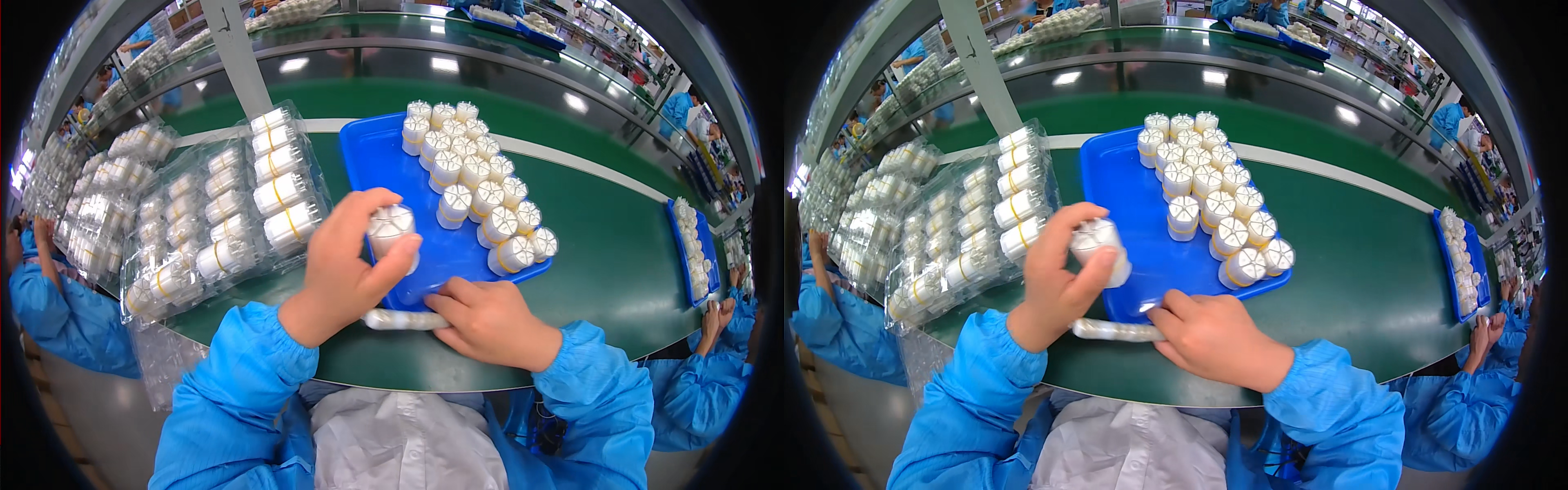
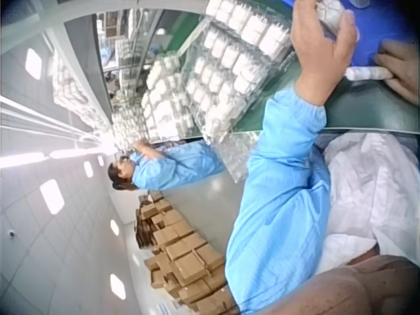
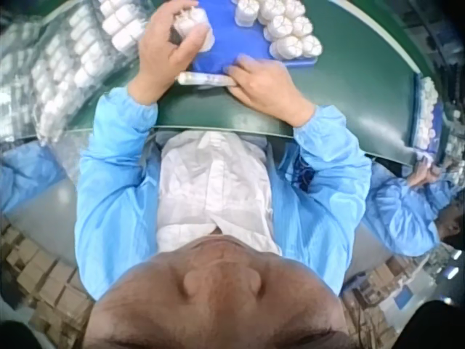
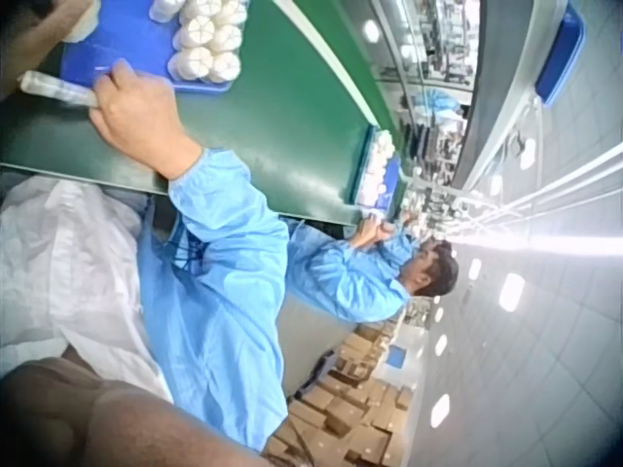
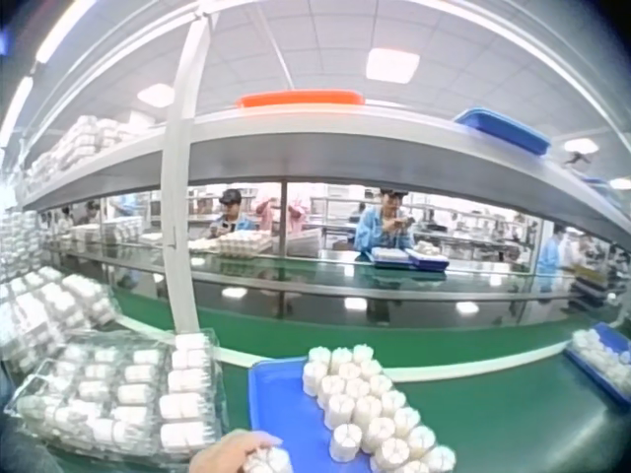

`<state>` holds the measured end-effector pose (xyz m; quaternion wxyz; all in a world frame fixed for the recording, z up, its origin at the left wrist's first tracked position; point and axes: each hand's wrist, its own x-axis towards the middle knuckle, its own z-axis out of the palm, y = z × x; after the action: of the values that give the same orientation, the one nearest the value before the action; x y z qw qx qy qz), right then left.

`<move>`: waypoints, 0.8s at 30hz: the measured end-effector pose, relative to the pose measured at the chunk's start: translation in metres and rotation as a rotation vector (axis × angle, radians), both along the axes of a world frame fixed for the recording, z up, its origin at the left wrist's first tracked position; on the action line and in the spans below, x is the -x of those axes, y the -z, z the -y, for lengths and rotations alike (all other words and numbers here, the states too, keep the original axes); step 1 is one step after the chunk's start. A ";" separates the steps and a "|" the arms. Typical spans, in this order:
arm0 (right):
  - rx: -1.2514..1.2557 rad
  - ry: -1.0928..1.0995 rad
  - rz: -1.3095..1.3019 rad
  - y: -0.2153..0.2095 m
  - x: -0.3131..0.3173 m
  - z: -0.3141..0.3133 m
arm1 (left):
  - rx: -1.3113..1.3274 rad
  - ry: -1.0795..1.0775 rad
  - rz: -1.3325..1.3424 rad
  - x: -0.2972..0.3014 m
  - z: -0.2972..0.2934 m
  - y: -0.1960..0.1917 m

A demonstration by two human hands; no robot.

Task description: The person assembles small white candles by inserting a cylindrical tool into the top of each candle to secure the wick. They pick up candles from a blue tray, perform the insertion, and place the finished items into clear plastic packaging on the table.

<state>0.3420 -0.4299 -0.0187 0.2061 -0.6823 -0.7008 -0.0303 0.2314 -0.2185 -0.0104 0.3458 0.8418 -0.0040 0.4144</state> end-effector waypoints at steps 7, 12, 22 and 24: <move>-0.305 -0.011 -0.536 0.021 -0.002 -0.035 | 0.349 -0.049 0.133 0.046 -0.006 0.018; -0.196 0.111 -0.674 0.013 0.001 -0.023 | -0.099 0.023 -0.159 0.064 0.013 0.016; -0.098 0.154 -0.265 0.016 0.007 -0.015 | -0.007 0.046 -0.228 0.072 0.035 0.032; -0.273 0.145 -0.537 0.010 0.008 -0.018 | -0.038 0.083 -0.218 0.072 0.035 0.032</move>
<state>0.3336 -0.4123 -0.0283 0.4709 -0.6803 -0.5601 0.0425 0.1598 -0.2530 -0.0427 0.3450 0.8873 -0.0092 0.3058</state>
